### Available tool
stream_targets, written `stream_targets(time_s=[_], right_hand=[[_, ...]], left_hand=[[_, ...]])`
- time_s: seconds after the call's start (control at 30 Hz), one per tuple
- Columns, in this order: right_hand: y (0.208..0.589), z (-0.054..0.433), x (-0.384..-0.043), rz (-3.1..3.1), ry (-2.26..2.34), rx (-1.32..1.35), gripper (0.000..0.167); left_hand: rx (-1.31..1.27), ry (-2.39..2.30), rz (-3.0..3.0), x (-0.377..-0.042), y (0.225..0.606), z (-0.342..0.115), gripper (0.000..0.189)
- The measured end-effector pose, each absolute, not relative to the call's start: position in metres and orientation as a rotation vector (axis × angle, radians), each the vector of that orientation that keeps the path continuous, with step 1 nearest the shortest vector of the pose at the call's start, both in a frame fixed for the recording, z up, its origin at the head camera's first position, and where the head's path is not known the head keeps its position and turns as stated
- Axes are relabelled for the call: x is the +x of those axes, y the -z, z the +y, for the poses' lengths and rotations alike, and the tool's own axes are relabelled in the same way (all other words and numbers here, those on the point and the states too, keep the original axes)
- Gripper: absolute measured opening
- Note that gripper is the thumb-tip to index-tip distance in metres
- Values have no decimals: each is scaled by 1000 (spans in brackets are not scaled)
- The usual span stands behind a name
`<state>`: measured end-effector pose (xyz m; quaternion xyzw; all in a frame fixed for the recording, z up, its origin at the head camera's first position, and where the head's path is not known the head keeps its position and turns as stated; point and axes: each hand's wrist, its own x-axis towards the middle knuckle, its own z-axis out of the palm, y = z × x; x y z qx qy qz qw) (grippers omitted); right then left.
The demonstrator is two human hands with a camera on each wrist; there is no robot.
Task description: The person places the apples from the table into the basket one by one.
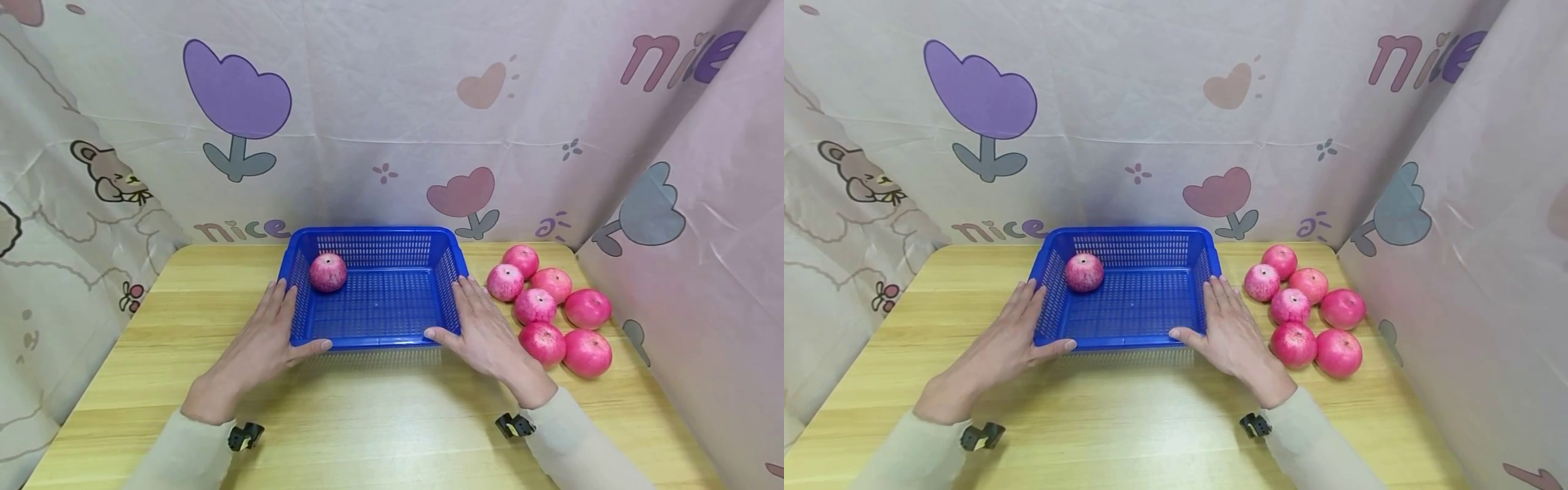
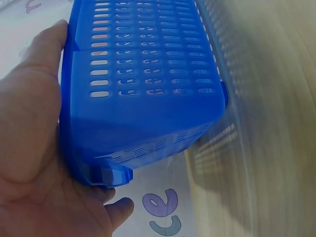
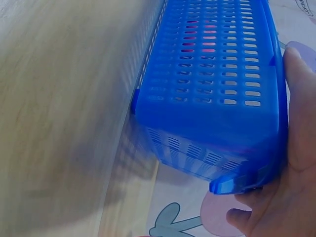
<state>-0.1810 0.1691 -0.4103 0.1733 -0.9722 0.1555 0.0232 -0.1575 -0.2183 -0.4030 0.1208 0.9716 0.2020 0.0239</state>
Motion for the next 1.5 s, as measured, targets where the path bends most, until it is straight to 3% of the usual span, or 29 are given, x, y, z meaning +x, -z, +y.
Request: stream_targets(time_s=[0.87,1.1,1.5], right_hand=[[391,199,-198,-2774,-583,341,59],[389,216,-208,-2685,-521,303,35],[374,247,-221,-2814,-413,177,40]], left_hand=[[332,-688,2990,-159,404,-218,130],[346,-696,2987,-158,404,-219,129],[347,-701,2974,-159,402,-219,121]])
